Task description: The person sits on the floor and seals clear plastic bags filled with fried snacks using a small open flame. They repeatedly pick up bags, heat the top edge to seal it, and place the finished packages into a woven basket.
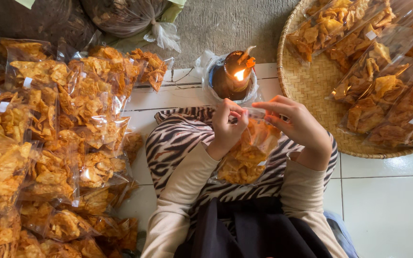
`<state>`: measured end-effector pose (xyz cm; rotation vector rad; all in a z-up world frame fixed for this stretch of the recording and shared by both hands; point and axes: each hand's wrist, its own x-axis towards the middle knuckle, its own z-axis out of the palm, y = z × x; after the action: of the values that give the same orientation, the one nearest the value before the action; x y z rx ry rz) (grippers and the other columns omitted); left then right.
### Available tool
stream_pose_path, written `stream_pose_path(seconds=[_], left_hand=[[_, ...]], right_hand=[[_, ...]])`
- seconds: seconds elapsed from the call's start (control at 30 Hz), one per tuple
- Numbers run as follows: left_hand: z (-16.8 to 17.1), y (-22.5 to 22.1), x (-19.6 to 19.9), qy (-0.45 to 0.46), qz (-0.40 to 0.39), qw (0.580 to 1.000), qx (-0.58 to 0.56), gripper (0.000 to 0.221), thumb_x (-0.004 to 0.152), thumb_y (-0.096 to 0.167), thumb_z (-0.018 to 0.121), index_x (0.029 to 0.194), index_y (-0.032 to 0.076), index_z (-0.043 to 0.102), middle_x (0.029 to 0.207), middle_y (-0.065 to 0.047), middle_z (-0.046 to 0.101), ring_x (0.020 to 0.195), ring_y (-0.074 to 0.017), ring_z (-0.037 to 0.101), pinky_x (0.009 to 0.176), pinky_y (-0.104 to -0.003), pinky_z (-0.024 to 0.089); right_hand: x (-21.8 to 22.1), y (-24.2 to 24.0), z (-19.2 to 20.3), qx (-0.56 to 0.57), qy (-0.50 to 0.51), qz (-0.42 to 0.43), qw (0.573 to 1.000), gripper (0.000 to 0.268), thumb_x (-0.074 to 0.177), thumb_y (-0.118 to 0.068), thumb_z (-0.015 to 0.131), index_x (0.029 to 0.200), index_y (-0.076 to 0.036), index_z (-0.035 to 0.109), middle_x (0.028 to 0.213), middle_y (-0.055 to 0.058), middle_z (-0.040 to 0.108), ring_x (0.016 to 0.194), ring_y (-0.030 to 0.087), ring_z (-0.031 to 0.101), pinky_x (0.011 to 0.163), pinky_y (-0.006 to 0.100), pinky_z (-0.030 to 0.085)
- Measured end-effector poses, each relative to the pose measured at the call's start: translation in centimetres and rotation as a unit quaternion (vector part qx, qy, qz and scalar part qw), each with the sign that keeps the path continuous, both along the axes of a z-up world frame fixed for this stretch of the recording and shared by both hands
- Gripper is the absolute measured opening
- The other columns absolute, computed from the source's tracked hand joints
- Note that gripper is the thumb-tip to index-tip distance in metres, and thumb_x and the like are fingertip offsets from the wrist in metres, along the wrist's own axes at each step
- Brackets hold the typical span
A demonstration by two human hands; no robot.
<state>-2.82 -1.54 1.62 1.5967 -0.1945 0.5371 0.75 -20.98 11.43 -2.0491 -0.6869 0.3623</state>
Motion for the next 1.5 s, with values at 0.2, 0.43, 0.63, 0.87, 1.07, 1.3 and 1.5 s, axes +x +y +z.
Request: stream_pose_path(seconds=[0.2,0.43,0.63,0.87,1.07,1.3,1.5], left_hand=[[-0.1,0.0,0.0,-0.001,0.011,1.000,0.012,0.015,0.093,0.002,0.071,0.092,0.004,0.056,0.088,-0.005,0.059,0.076,-0.0118,0.060,0.065,-0.024,0.053],[0.3,0.4,0.2,-0.010,0.033,0.999,0.005,0.012,0.096,0.004,0.068,0.093,0.004,0.057,0.087,-0.004,0.060,0.073,-0.0108,0.059,0.065,-0.024,0.052],[-1.3,2.1,0.1,0.008,0.052,0.998,-0.038,0.013,0.100,0.008,0.064,0.094,0.005,0.053,0.089,-0.002,0.058,0.072,-0.0107,0.056,0.065,-0.026,0.051],[-6.8,6.4,-1.3,0.166,0.054,0.932,-0.319,0.019,0.108,0.019,0.060,0.100,0.002,0.057,0.089,-0.007,0.063,0.083,-0.0150,0.063,0.075,-0.029,0.045],[-5.9,8.9,-6.5,0.207,-0.098,0.888,-0.398,0.046,0.100,0.043,0.062,0.124,0.004,0.056,0.113,-0.011,0.067,0.109,-0.0216,0.065,0.098,-0.035,0.052],[-3.3,5.4,-17.9,0.180,-0.082,0.976,-0.087,0.112,0.084,0.042,0.080,0.163,0.007,0.009,0.159,-0.015,0.031,0.142,-0.0230,0.044,0.115,-0.040,0.045],[-2.7,5.9,-20.9,0.122,0.019,0.991,-0.056,0.101,0.096,0.024,0.079,0.165,0.005,0.007,0.145,-0.018,0.051,0.133,-0.0252,0.054,0.111,-0.039,0.046]], right_hand=[[0.0,-0.2,-0.2,0.020,-0.024,-0.019,0.999,0.051,0.089,-0.008,0.072,0.140,-0.011,0.063,0.092,0.005,0.061,0.076,0.017,0.056,0.068,0.032,0.050],[0.2,-1.8,-2.0,-0.004,0.031,-0.050,0.998,0.018,0.093,-0.011,0.070,0.110,-0.007,0.074,0.096,0.005,0.071,0.079,0.014,0.071,0.073,0.029,0.056],[0.4,-3.0,-5.1,0.043,0.021,-0.116,0.992,0.011,0.092,-0.009,0.074,0.099,-0.001,0.076,0.087,0.007,0.073,0.077,0.012,0.063,0.071,0.026,0.050],[0.1,1.4,-10.6,0.113,-0.017,-0.130,0.985,0.023,0.102,-0.012,0.068,0.083,0.000,0.063,0.069,-0.001,0.052,0.066,0.006,0.043,0.058,0.025,0.037],[-1.7,5.8,-14.1,0.306,0.097,-0.121,0.939,0.037,0.112,-0.022,0.053,0.078,-0.007,0.053,0.067,-0.005,0.047,0.059,0.005,0.039,0.053,0.023,0.032],[-3.4,9.2,-16.8,0.508,0.263,-0.137,0.809,0.037,0.116,-0.026,0.051,0.082,-0.011,0.051,0.064,-0.005,0.045,0.048,0.005,0.036,0.042,0.023,0.028],[-5.8,10.4,-12.4,0.368,0.313,-0.033,0.875,0.025,0.108,-0.022,0.052,0.122,-0.004,0.061,0.091,-0.001,0.065,0.074,0.006,0.058,0.062,0.020,0.046]])
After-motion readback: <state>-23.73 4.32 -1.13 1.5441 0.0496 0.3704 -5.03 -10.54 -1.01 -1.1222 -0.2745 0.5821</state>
